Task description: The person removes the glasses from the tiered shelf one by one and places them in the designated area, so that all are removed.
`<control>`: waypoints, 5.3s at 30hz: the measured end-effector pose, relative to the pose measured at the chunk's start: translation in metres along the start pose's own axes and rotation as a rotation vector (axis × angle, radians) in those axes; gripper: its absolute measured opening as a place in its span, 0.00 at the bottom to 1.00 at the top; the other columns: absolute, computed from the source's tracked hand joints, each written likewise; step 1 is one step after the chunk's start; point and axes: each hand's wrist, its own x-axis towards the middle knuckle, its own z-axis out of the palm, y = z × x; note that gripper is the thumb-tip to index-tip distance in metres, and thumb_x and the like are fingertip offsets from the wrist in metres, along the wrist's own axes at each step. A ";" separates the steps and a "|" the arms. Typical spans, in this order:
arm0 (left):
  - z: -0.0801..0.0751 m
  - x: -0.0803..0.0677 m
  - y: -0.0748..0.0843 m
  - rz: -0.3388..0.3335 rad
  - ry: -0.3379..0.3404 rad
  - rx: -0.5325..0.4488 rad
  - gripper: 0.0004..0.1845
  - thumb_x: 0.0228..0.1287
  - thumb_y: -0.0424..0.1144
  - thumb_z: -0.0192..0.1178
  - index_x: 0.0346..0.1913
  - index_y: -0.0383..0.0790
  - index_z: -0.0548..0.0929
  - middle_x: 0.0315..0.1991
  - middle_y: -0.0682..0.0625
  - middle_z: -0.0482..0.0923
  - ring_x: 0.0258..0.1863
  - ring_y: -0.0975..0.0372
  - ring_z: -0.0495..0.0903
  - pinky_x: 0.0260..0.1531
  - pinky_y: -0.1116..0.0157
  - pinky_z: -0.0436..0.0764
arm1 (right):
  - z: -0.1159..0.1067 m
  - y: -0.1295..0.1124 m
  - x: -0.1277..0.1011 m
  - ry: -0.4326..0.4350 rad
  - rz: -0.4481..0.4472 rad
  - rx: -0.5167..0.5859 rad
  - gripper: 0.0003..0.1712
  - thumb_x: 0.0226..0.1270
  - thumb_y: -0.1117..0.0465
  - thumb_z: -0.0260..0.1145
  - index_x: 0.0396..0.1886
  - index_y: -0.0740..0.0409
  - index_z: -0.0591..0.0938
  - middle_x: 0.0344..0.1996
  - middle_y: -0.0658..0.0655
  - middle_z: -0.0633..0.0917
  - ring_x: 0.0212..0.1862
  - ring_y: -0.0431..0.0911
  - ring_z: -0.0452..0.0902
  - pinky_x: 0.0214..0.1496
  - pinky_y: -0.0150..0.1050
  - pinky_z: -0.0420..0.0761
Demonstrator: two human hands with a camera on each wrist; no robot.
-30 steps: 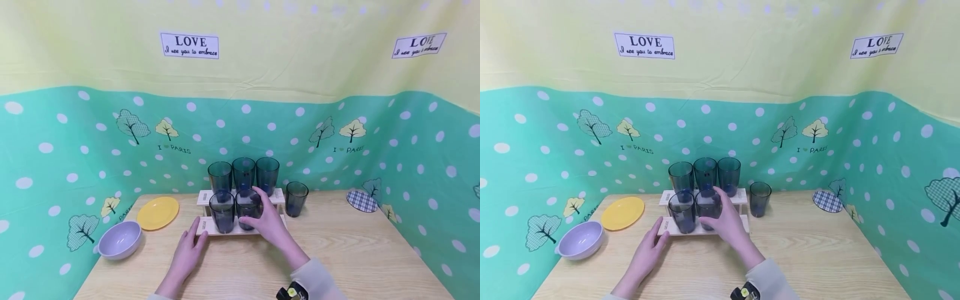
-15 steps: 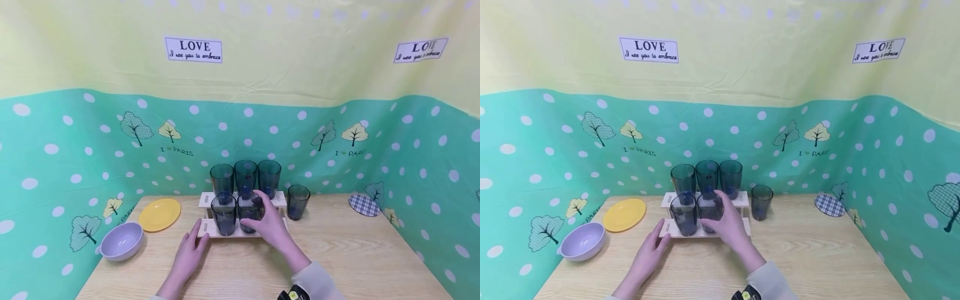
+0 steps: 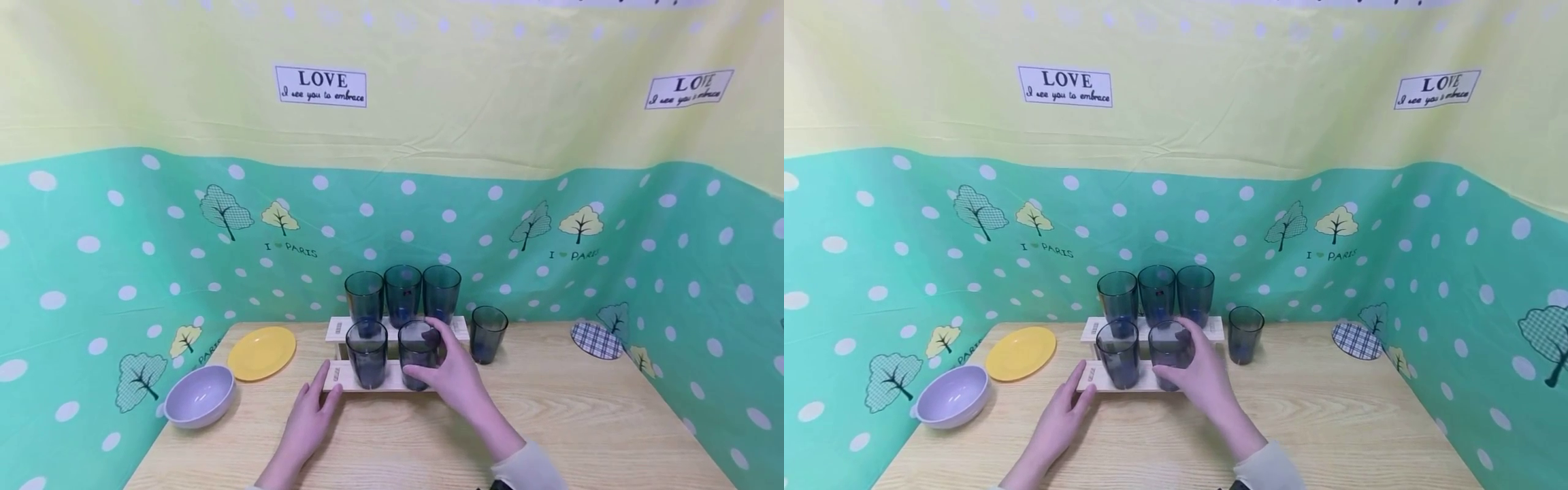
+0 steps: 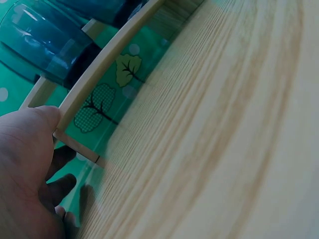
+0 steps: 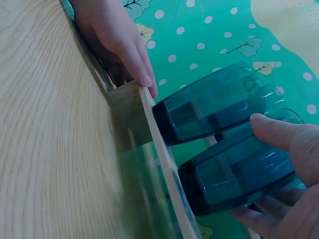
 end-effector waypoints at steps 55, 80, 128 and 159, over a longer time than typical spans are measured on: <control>-0.001 -0.003 -0.001 -0.008 -0.005 0.003 0.40 0.87 0.61 0.54 0.89 0.44 0.60 0.82 0.32 0.64 0.80 0.24 0.54 0.75 0.24 0.58 | -0.163 0.032 -0.030 0.069 0.050 -0.151 0.69 0.62 0.38 0.86 0.92 0.47 0.55 0.78 0.75 0.70 0.65 0.73 0.81 0.56 0.61 0.90; -0.002 0.000 0.002 -0.017 -0.022 0.004 0.40 0.88 0.60 0.53 0.90 0.45 0.58 0.83 0.32 0.63 0.81 0.24 0.52 0.75 0.24 0.56 | -0.190 0.081 0.007 0.092 0.127 -0.231 0.71 0.67 0.38 0.83 0.93 0.57 0.47 0.79 0.81 0.64 0.76 0.82 0.61 0.66 0.79 0.74; -0.003 0.000 0.007 -0.009 -0.019 -0.005 0.39 0.89 0.59 0.52 0.90 0.45 0.59 0.83 0.32 0.63 0.82 0.25 0.52 0.77 0.25 0.57 | -0.156 0.134 0.056 0.138 0.156 -0.142 0.67 0.69 0.48 0.84 0.91 0.60 0.50 0.83 0.79 0.58 0.79 0.78 0.60 0.77 0.75 0.67; -0.001 0.002 0.004 -0.002 -0.023 -0.007 0.39 0.89 0.60 0.52 0.90 0.47 0.59 0.85 0.34 0.62 0.82 0.25 0.52 0.77 0.25 0.56 | -0.146 0.143 0.060 0.141 0.152 -0.143 0.68 0.69 0.49 0.84 0.91 0.61 0.48 0.83 0.78 0.59 0.80 0.77 0.59 0.77 0.74 0.67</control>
